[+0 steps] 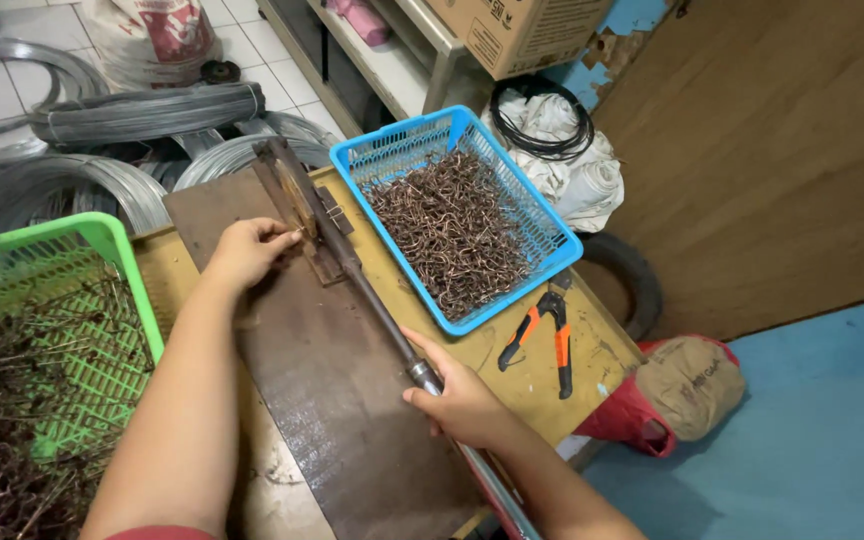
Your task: Manually cutting metal wires to length using a lever-operated shear tool
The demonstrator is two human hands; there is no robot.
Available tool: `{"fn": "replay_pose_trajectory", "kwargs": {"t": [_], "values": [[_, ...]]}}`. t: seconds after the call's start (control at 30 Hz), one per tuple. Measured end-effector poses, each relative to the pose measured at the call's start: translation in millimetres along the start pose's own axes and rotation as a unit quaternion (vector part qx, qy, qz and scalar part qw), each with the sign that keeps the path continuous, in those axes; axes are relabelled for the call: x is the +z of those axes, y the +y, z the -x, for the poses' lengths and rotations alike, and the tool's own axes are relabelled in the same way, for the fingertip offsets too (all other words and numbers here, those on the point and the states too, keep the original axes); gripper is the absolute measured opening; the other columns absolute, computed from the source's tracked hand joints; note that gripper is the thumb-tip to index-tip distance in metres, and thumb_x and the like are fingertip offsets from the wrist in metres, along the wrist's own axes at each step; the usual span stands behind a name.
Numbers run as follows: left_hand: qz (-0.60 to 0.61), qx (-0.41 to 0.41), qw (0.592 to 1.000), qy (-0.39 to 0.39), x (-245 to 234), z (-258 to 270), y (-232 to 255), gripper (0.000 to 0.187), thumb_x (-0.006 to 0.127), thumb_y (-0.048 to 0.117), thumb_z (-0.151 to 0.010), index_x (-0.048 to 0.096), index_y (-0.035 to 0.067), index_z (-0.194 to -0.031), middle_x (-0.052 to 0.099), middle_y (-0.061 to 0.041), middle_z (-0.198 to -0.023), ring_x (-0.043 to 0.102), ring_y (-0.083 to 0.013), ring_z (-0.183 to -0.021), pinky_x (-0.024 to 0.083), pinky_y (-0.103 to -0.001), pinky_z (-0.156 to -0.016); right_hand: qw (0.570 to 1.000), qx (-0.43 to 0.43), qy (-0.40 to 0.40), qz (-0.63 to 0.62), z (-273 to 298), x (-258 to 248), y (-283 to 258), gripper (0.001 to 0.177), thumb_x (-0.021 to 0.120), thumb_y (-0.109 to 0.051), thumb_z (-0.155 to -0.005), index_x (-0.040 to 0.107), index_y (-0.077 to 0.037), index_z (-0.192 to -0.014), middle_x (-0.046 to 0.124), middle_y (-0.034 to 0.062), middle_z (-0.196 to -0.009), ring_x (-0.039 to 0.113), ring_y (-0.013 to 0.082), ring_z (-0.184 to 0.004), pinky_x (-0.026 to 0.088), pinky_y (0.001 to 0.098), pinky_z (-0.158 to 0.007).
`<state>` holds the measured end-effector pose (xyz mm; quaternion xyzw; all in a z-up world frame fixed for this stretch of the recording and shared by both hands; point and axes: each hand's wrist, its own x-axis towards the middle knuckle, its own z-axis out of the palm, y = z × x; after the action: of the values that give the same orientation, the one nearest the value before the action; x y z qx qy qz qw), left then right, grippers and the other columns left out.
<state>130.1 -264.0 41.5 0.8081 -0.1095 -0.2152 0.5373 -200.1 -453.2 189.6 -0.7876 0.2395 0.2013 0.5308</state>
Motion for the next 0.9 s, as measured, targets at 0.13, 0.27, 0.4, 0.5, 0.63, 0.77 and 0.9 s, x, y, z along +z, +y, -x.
{"fn": "replay_pose_trajectory", "kwargs": {"t": [0.13,0.27,0.4,0.5,0.63,0.77,0.9], "values": [[-0.111,0.042,0.992,0.048,2.7,-2.6,0.2,0.023,0.077,0.039,-0.102,0.082,0.017,-0.105,0.076,-0.001,-0.087,0.062,-0.0148,-0.077,0.048,-0.034,-0.075,0.998,-0.024,-0.003,-0.051,-7.0,2.9,13.8,0.087,0.065,-0.011,-0.095,0.036,-0.039,-0.173,0.061,0.0079,-0.087,0.056,0.0131,-0.048,0.051,0.026,-0.046],[-0.097,0.054,0.992,0.06,5.2,-7.7,-4.5,0.018,0.078,0.033,-0.102,0.083,0.017,-0.106,0.08,-0.001,-0.091,0.067,-0.0128,-0.08,0.049,-0.032,-0.076,0.997,-0.025,-0.017,-0.068,-5.3,4.1,11.6,0.087,0.062,-0.011,-0.095,0.033,-0.038,-0.173,0.074,0.0098,-0.118,0.061,0.0123,-0.046,0.048,0.0249,-0.044],[-0.143,0.108,0.98,0.084,6.4,-5.6,-0.6,0.018,0.078,0.032,-0.101,0.082,0.014,-0.103,0.08,-0.004,-0.094,0.066,-0.019,-0.085,0.048,-0.036,-0.081,1.0,-0.013,-0.01,-0.012,8.3,4.4,-8.8,0.086,0.061,-0.016,-0.095,0.031,-0.04,-0.171,0.057,0.0012,-0.161,0.06,0.0134,-0.046,0.05,0.028,-0.045],[-0.171,0.121,0.974,0.083,6.3,-12.8,-6.8,0.019,0.076,0.033,-0.1,0.083,0.016,-0.106,0.082,-0.006,-0.1,0.07,-0.0237,-0.09,0.049,-0.039,-0.083,1.0,0.018,-0.004,0.006,9.1,4.3,-13.1,0.087,0.061,-0.016,-0.097,0.03,-0.042,-0.174,0.073,0.0124,-0.084,0.061,0.0156,-0.048,0.052,0.0306,-0.048],[-0.145,0.135,0.977,0.081,10.3,-18.5,-14.3,0.015,0.076,0.029,-0.101,0.082,0.016,-0.104,0.08,-0.004,-0.095,0.067,-0.0186,-0.085,0.048,-0.037,-0.08,1.0,-0.016,0.01,-0.017,-4.2,9.2,7.4,0.084,0.063,-0.014,-0.095,0.034,-0.039,-0.17,0.065,0.0069,-0.143,0.055,0.0177,-0.045,0.054,0.0317,-0.044],[-0.143,0.119,0.979,0.085,10.1,-16.1,-16.0,0.015,0.077,0.031,-0.101,0.081,0.017,-0.103,0.077,-0.004,-0.09,0.065,-0.0184,-0.083,0.048,-0.036,-0.078,0.999,-0.047,0.011,-0.014,-9.1,10.8,17.3,0.083,0.064,-0.016,-0.094,0.034,-0.038,-0.168,0.042,-0.0016,-0.173,0.057,0.0188,-0.043,0.054,0.0316,-0.04],[-0.147,0.112,0.98,0.071,8.7,-17.2,-13.7,0.017,0.076,0.031,-0.101,0.081,0.016,-0.108,0.079,-0.004,-0.095,0.068,-0.0191,-0.088,0.05,-0.037,-0.083,0.997,-0.065,0.011,-0.029,-14.1,10.8,24.8,0.083,0.067,-0.02,-0.094,0.035,-0.037,-0.168,0.047,0.0022,-0.167,0.056,0.0174,-0.042,0.052,0.0293,-0.036]]}}
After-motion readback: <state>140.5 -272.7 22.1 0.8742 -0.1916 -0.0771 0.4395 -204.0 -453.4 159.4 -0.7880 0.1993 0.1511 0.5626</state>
